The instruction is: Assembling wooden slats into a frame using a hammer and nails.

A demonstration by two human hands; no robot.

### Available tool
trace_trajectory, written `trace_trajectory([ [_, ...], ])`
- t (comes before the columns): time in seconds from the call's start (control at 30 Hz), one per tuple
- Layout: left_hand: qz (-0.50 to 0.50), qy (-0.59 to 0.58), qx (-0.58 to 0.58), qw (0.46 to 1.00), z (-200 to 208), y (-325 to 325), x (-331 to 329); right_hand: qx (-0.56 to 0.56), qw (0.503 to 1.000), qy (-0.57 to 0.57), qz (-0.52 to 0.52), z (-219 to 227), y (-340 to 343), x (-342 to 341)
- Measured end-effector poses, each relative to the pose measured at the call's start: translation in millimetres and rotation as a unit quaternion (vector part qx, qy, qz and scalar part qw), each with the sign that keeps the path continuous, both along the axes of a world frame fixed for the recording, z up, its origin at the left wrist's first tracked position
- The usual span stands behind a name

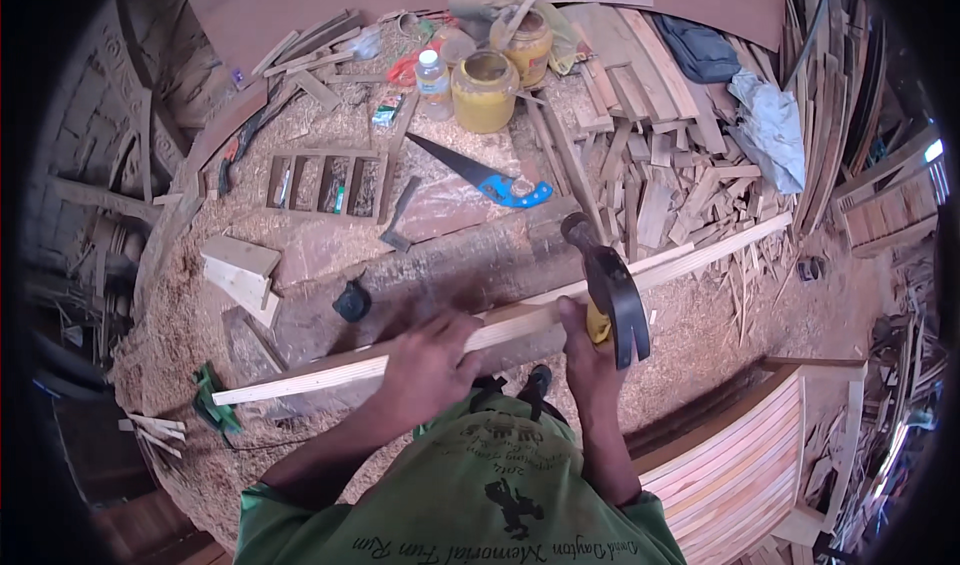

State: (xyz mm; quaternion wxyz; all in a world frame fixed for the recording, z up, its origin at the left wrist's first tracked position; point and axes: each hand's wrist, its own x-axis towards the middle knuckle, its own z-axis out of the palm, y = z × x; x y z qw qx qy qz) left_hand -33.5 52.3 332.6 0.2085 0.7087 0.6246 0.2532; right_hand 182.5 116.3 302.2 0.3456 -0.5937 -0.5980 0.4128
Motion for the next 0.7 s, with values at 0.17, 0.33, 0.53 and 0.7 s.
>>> trace_trajectory([
  [0.17,-0.03,-0.008,-0.017,0.999,17,12,-12,0.036,0.996,-0.037,-0.068,3,-2,3],
  [0.33,-0.167,-0.205,-0.209,0.941,26,44,-63,-0.046,0.988,0.03,-0.142,24,-4,-9],
  [0.53,0.112,0.07,-0.037,0.991,-129,117,-231,-0.003,0.99,-0.012,-0.144,14,-5,-6],
  [0.7,0.114,0.225,-0.074,0.965,-213,159,-304,0.002,0.987,-0.027,-0.156,31,-3,-17],
])
